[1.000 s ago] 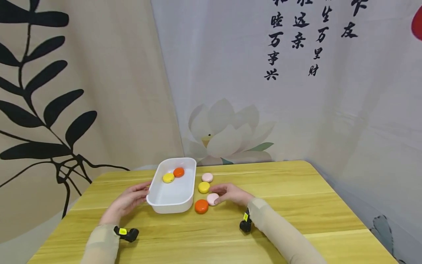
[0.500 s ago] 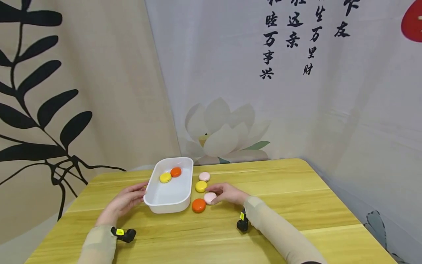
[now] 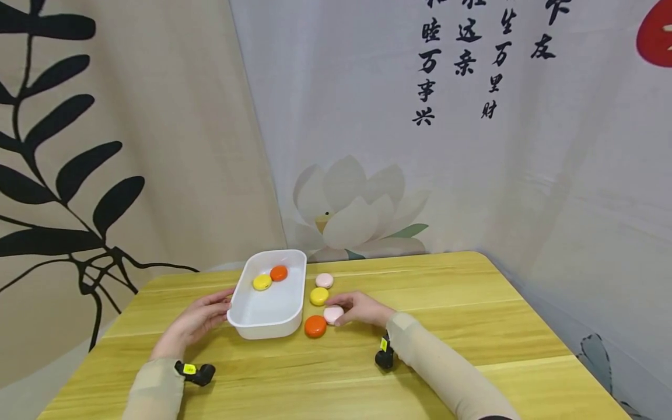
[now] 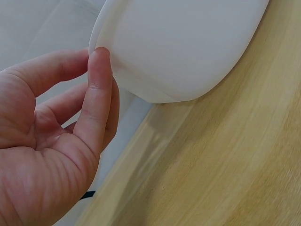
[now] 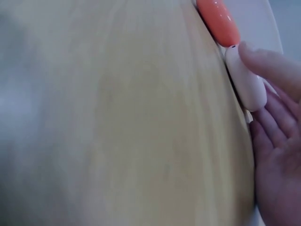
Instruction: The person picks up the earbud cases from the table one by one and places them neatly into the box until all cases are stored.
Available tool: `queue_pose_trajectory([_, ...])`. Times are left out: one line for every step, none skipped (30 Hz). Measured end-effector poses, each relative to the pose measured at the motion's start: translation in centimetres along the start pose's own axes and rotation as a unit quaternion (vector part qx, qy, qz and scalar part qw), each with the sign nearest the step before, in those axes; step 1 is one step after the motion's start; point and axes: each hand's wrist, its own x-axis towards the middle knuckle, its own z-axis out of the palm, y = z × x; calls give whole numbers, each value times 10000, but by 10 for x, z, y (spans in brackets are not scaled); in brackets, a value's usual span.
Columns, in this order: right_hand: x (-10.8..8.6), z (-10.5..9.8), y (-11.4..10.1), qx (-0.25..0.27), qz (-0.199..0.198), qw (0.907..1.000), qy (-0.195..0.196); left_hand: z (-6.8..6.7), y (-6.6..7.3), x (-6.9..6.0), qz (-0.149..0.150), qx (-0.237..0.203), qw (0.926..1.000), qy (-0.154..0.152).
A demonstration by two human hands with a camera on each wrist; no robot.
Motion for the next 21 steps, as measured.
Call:
queue_pose_trajectory([1,0,0,-22,-9,10000,17,0,1,0,-4,17,10000,-3])
queue_pose_trajectory([1,0,0,-36,0,10000,27,-1,1,0,-13,25,10000,8])
queue_pose_trajectory([2,1,0,-57,-8,10000,38,-1,2,0,-21,26,10000,16])
queue_pose_trajectory([2,1,0,-85,1,10000,51,-1,2,0,-31,24,10000,25])
queue_pose_trajectory([2,1,0,-110,-1,9999,53,-1,2,0,-40,35,10000,36])
queue_pose_trajectory([2,1,0,-141,-15,9999,56,-1,3,0,-47,39,10000,37])
queue_pose_trajectory([3,1,0,-161,-32,9998,58,-1,3,0,-52,48,10000,38])
queue_pose_trajectory([3,2,-1,-176,-48,9998,59,-2,3,0,-52,56,10000,37])
queue_pose_trajectory([3,2,-1,-194,-54,9998,67,-2,3,-1,-48,69,10000,30])
queue_pose_trajectory([3,2,-1,-213,-50,9997,77,-2,3,-1,-41,76,10000,22])
queue_pose_trajectory([4,2,-1,-223,-53,9997,90,-3,3,-1,-37,81,10000,23])
queue_pose_trajectory([4,3,-2,-222,-45,9997,108,-3,3,-1,-27,82,10000,19])
queue_pose_trajectory([4,3,-3,-236,-40,9996,125,-3,3,-1,-18,82,10000,27])
queue_pose_trajectory([4,3,-3,-263,-44,9995,140,-3,3,-1,-6,94,10000,28])
queue_pose_trajectory([3,3,-4,-289,-37,9994,160,-3,3,-1,5,80,10000,46])
queue_pose_trajectory([3,3,-5,-306,-41,9994,179,-3,3,0,14,99,9999,38])
queue_pose_trajectory([2,3,-6,-320,-52,9993,196,-3,3,0,12,108,9999,35])
queue_pose_trajectory([2,3,-6,-346,-54,9992,211,-2,2,0,11,132,9999,6])
queue_pose_trajectory([1,3,-7,-365,-47,9991,217,-2,2,0,1,131,9999,2])
queue_pose_trajectory([0,2,-8,-340,-30,9992,222,-2,2,0,-15,141,9999,-14])
queue_pose_trajectory([0,2,-8,-289,4,9993,226,-1,2,0,-27,120,9999,-11])
